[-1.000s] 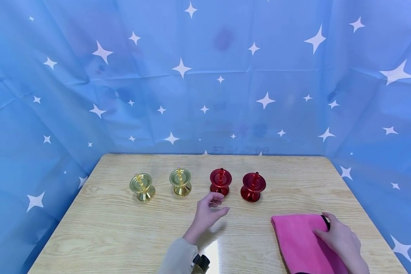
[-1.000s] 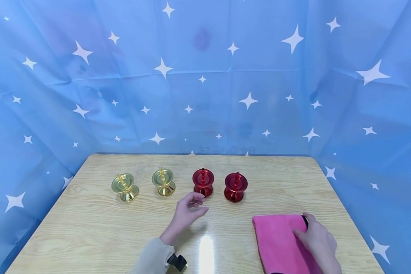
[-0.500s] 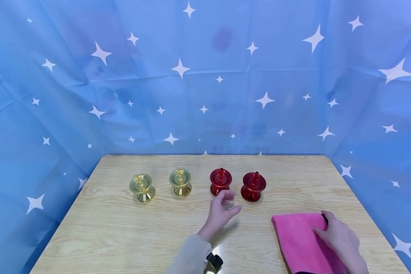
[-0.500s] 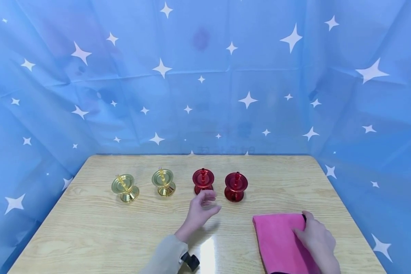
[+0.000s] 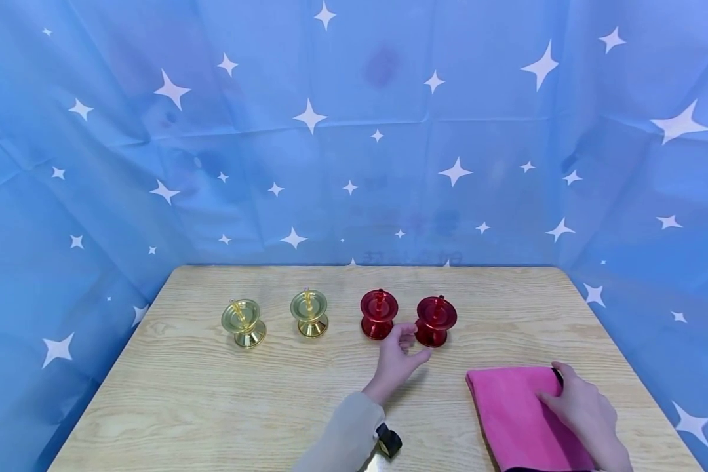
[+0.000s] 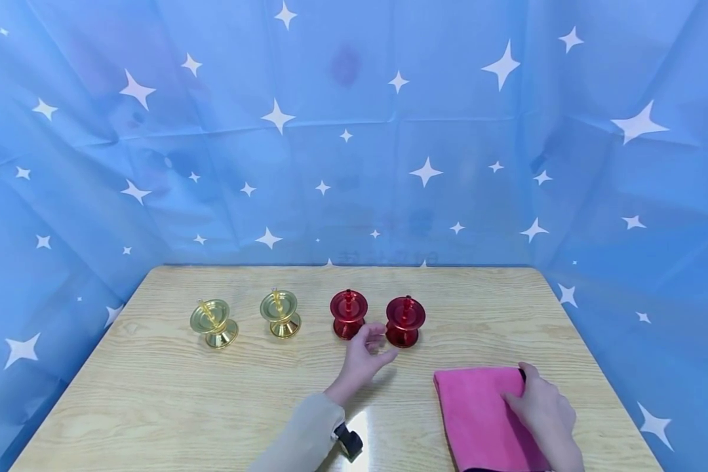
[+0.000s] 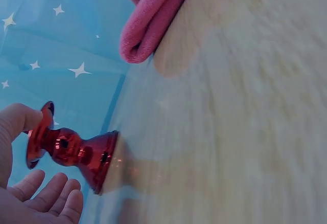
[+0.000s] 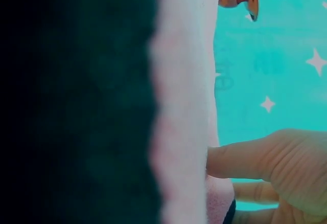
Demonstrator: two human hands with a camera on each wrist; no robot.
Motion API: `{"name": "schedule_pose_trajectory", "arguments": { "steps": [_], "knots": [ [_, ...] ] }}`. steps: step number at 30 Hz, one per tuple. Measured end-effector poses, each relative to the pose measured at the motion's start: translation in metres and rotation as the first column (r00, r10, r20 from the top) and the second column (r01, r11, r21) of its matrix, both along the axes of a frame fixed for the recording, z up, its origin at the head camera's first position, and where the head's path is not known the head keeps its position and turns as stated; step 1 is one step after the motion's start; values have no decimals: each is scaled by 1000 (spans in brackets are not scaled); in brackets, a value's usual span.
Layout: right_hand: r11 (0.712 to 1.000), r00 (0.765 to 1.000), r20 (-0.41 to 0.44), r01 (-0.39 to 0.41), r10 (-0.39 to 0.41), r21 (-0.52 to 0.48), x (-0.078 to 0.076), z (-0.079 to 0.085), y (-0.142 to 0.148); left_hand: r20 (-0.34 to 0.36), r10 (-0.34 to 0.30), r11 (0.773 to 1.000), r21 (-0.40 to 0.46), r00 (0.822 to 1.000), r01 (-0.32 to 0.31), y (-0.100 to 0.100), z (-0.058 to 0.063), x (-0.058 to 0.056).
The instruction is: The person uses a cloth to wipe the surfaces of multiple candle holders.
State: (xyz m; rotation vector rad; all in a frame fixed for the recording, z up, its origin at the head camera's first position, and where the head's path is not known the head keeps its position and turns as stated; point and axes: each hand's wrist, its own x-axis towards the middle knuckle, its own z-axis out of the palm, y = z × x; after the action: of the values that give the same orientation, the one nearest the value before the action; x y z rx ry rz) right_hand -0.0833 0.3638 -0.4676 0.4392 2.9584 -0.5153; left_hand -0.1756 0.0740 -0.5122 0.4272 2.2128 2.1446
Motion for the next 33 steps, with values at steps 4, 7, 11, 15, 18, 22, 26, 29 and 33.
{"name": "schedule_pose_trajectory", "arguments": {
  "steps": [4,7,11,15,18,22,26,29,33],
  "knots": [
    [1000,1000,5,3,-3,-2,0,0,0,7,13,1000,-26,1000,-13,8,-4,-4],
    [1000,1000,6,3,-3,0,1,0,1,21,29,998,-55,999,-27,13,-1,-8],
    [1000,1000,-8,2,-1,8,2,0,1,3,58,992,-109,998,-57,19,3,-13],
    [1000,1000,-16,5,-5,13,1,0,1,-41,90,983,-160,995,-95,23,6,-18],
    [1000,1000,-11,12,-12,9,1,0,1,-52,126,967,-217,991,-135,27,5,-20],
    [1000,1000,-11,19,-19,4,1,-1,-1,-47,170,953,-245,984,-177,30,0,-23],
    [1000,1000,-14,22,-22,7,2,-1,-2,-80,198,949,-235,977,-212,33,-4,-26],
    [1000,999,-15,29,-29,7,3,0,-2,-119,212,933,-271,970,-237,35,-6,-28],
    [999,999,-12,45,-45,-10,3,0,-3,-152,228,905,-331,962,-267,39,-9,-32]
  ]
}}
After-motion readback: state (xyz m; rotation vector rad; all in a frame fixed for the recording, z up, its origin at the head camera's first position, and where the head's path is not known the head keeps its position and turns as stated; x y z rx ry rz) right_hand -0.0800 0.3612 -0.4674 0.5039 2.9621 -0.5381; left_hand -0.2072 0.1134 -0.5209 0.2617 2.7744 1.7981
